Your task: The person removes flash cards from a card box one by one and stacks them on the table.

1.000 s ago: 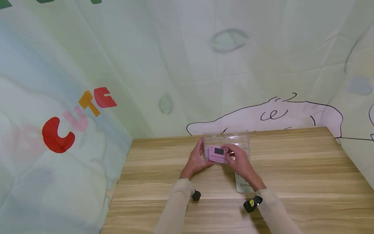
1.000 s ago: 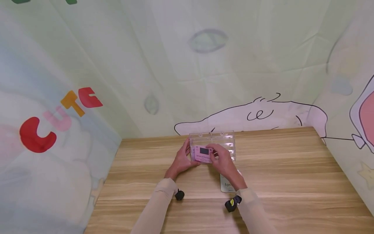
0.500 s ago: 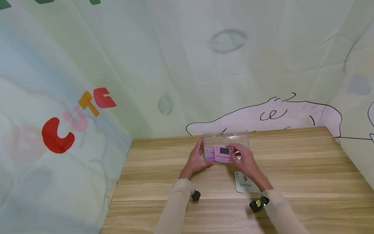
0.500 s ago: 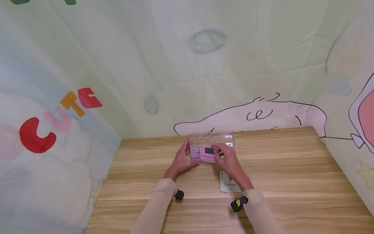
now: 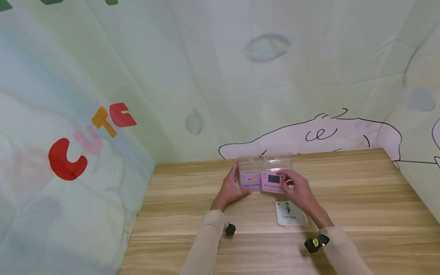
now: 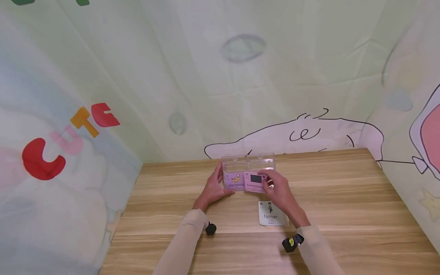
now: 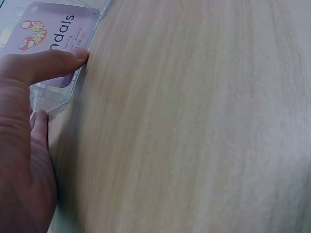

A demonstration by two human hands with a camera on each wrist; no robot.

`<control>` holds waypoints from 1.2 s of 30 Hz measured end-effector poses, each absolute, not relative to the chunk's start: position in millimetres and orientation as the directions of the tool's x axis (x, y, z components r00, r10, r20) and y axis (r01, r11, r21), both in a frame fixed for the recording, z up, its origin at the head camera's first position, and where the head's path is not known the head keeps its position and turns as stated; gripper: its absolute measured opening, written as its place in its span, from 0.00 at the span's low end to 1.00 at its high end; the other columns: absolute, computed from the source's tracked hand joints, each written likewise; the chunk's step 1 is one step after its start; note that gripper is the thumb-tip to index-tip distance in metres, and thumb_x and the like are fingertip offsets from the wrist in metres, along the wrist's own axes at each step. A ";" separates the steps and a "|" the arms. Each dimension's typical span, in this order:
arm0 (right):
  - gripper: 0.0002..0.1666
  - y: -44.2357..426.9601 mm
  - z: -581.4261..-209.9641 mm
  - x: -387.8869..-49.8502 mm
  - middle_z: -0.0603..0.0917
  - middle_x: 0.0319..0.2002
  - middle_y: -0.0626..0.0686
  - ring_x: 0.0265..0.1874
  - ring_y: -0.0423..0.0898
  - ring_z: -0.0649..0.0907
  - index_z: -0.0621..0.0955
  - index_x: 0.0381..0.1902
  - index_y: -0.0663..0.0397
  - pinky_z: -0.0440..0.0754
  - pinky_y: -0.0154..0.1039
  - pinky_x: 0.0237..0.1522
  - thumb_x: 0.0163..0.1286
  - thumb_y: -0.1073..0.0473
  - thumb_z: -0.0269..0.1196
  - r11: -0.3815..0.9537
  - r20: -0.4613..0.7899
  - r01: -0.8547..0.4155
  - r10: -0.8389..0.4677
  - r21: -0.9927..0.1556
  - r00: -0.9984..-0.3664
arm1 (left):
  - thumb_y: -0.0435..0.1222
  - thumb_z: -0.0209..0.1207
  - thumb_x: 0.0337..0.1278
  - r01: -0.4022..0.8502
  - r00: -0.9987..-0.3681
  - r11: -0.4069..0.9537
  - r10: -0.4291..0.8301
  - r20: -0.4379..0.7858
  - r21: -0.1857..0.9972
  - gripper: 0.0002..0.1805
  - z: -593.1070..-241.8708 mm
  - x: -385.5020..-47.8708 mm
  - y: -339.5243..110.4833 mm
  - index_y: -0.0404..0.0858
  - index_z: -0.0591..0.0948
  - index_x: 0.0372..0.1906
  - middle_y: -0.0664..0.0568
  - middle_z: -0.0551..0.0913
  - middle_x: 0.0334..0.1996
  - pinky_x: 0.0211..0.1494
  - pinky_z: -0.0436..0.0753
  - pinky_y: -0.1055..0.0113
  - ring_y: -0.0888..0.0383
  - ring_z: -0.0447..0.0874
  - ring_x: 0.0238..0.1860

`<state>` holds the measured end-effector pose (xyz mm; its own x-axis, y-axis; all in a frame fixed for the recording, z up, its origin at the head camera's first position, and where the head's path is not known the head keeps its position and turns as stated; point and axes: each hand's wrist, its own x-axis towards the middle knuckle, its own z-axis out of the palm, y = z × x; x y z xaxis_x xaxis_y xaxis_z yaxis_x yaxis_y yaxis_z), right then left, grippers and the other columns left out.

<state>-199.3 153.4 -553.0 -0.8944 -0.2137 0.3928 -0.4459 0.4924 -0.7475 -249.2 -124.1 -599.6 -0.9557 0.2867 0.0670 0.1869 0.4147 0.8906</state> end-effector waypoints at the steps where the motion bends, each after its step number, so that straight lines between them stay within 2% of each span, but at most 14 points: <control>1: 0.21 155.3 -552.7 -198.2 0.85 0.53 0.58 0.44 0.52 0.85 0.82 0.58 0.58 0.90 0.42 0.43 0.69 0.76 0.63 0.499 0.391 -0.444 -0.213 -0.745 -0.895 | 0.30 0.82 0.40 0.190 -0.955 0.413 0.288 0.071 0.891 0.72 -599.4 -249.2 -123.9 0.49 0.44 0.85 0.48 0.59 0.81 0.79 0.64 0.63 0.51 0.59 0.79; 8: 0.22 167.6 -551.1 -191.2 0.85 0.53 0.58 0.44 0.52 0.85 0.81 0.59 0.59 0.91 0.44 0.44 0.68 0.76 0.64 0.528 0.393 -0.440 -0.207 -0.726 -0.896 | 0.30 0.82 0.39 0.195 -0.954 0.417 0.292 0.073 0.888 0.73 -599.0 -249.8 -123.4 0.49 0.44 0.85 0.49 0.59 0.81 0.78 0.65 0.65 0.52 0.60 0.78; 17: 0.22 182.9 -550.3 -180.7 0.85 0.51 0.59 0.44 0.52 0.84 0.81 0.58 0.61 0.90 0.38 0.43 0.68 0.77 0.63 0.521 0.396 -0.436 -0.192 -0.734 -0.898 | 0.30 0.82 0.39 0.202 -0.953 0.419 0.292 0.080 0.885 0.73 -600.7 -250.3 -123.4 0.48 0.44 0.85 0.47 0.60 0.80 0.78 0.65 0.63 0.50 0.60 0.78; 24: 0.20 192.8 -550.6 -172.7 0.85 0.52 0.59 0.45 0.53 0.84 0.81 0.58 0.61 0.84 0.25 0.45 0.69 0.75 0.63 0.552 0.341 -0.371 -0.160 -0.747 -0.926 | 0.29 0.82 0.39 0.187 -0.956 0.419 0.287 0.066 0.888 0.72 -599.7 -249.7 -123.6 0.48 0.45 0.85 0.49 0.60 0.80 0.78 0.65 0.65 0.52 0.60 0.78; 27: 0.20 195.7 -551.7 -169.5 0.85 0.54 0.60 0.45 0.54 0.84 0.81 0.59 0.61 0.82 0.22 0.46 0.70 0.74 0.63 0.549 0.317 -0.346 -0.150 -0.761 -0.936 | 0.30 0.82 0.39 0.185 -0.955 0.419 0.290 0.063 0.889 0.72 -599.6 -249.6 -124.2 0.48 0.45 0.85 0.49 0.60 0.80 0.78 0.64 0.66 0.53 0.60 0.78; 36: 0.20 202.5 -554.4 -159.8 0.85 0.53 0.62 0.45 0.54 0.84 0.81 0.59 0.63 0.86 0.28 0.44 0.69 0.75 0.63 0.507 0.257 -0.298 -0.151 -0.809 -0.954 | 0.30 0.83 0.39 0.195 -0.953 0.407 0.295 0.074 0.892 0.73 -599.2 -249.5 -125.3 0.47 0.45 0.85 0.48 0.59 0.80 0.78 0.65 0.65 0.52 0.60 0.78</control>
<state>-159.8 202.5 -554.4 -0.9545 -0.1514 0.2571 -0.2982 0.5072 -0.8086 -249.5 -125.3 -599.2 -0.9526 0.2951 0.0738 0.1954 0.4074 0.8921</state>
